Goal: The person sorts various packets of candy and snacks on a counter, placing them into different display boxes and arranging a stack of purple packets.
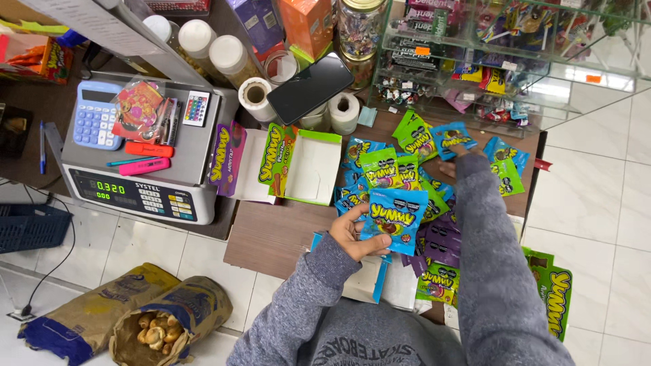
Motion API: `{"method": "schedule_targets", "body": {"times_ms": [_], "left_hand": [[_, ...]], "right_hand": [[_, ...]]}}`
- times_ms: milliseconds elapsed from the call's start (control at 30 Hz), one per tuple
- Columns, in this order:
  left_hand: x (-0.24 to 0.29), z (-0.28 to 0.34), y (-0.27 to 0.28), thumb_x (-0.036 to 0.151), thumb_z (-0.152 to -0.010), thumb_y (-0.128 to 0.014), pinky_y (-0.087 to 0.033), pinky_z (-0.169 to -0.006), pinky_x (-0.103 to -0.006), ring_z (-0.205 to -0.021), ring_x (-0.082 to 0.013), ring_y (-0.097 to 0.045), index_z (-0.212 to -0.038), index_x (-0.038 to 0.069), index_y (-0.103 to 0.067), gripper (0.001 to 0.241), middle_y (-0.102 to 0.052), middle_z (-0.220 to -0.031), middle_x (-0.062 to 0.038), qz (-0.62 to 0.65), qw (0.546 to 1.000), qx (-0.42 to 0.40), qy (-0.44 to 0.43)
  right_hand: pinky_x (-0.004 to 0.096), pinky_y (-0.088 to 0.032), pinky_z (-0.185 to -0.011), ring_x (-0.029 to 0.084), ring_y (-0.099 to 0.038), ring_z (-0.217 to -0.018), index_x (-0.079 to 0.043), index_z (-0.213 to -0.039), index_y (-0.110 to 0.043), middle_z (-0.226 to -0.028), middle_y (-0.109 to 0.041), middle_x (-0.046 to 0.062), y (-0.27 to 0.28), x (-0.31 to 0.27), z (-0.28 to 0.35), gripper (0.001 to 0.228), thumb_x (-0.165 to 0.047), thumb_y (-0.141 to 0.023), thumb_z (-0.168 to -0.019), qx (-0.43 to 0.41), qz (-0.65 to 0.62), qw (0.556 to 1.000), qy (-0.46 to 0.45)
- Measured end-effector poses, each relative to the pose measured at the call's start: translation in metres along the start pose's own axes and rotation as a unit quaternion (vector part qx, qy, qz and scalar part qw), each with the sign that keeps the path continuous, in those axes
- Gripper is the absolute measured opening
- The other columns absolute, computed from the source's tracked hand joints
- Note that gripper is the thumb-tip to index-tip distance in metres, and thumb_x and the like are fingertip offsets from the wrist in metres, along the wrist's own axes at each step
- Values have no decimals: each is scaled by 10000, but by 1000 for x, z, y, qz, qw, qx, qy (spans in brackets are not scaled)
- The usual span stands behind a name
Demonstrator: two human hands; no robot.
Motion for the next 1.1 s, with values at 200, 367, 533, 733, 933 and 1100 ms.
{"method": "schedule_targets", "body": {"times_ms": [200, 367, 533, 733, 933, 1100], "left_hand": [[14, 16, 8, 22, -985, -1104, -854, -880, -622, -1150, -500, -914, -1688, 112, -718, 806, -895, -1422, -243, -37, 999, 0, -5], [-1, 15, 30, 46, -1119, -984, -868, -892, -638, -1167, -530, -905, -1711, 80, -672, 670, -878, -1423, -283, -83, 996, -21, -5], [9, 48, 2, 74, -1205, -871, -877, -928, -632, -1212, -542, -896, -1771, -26, -564, 651, -853, -1476, -354, -99, 994, -39, 25], [-24, 57, 21, 265, -1333, -693, -791, -952, -431, -1143, -179, -849, -1625, 145, -827, 342, -922, -1280, -127, -145, 986, -78, -34], [24, 103, 18, 398, -949, -1167, -832, -883, -418, -1069, -266, -939, -1598, 196, -846, 751, -963, -1238, -145, -162, 986, -45, -4], [8, 129, 54, 225, -1039, -1109, -796, -893, -401, -1074, -208, -881, -1469, 157, -862, 501, -961, -1186, -110, -167, 985, -34, 26]], "right_hand": [[699, -780, -832, 585, -873, -1008, -57, -1473, -734, -1270, -783, 417, 101, -17, 156, 684, -495, -1029, -1039, 37, -11, 985, 169], [565, -764, -801, 368, -884, -949, -211, -1313, -897, -1075, -872, 156, 163, 36, 179, 307, -158, -1025, -1038, -43, 32, 948, 314], [619, -865, -614, 438, -993, -782, 36, -1283, -908, -1000, -990, 324, 91, 20, 345, 431, 89, -1037, -875, -310, -12, 887, 342], [426, -772, -455, 286, -879, -496, 83, -1040, -826, -682, -844, 207, 20, 89, 372, 317, 108, -1084, -856, -298, -43, 857, 418], [346, -754, -443, 272, -852, -473, 56, -1230, -847, -727, -842, 220, -3, 124, 385, 482, 64, -1115, -830, -241, -25, 892, 381], [355, -623, -244, 281, -686, -315, -49, -1601, -764, -911, -907, 245, -28, 219, 350, 866, 118, -1135, -836, -337, -19, 923, 183]]}}
Point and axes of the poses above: each hand's wrist, its own z-axis away from the middle knuckle, its own y-axis out of the back of the hand, x = y × z, the point moved 7 cm from there along -z, towards the middle knuckle
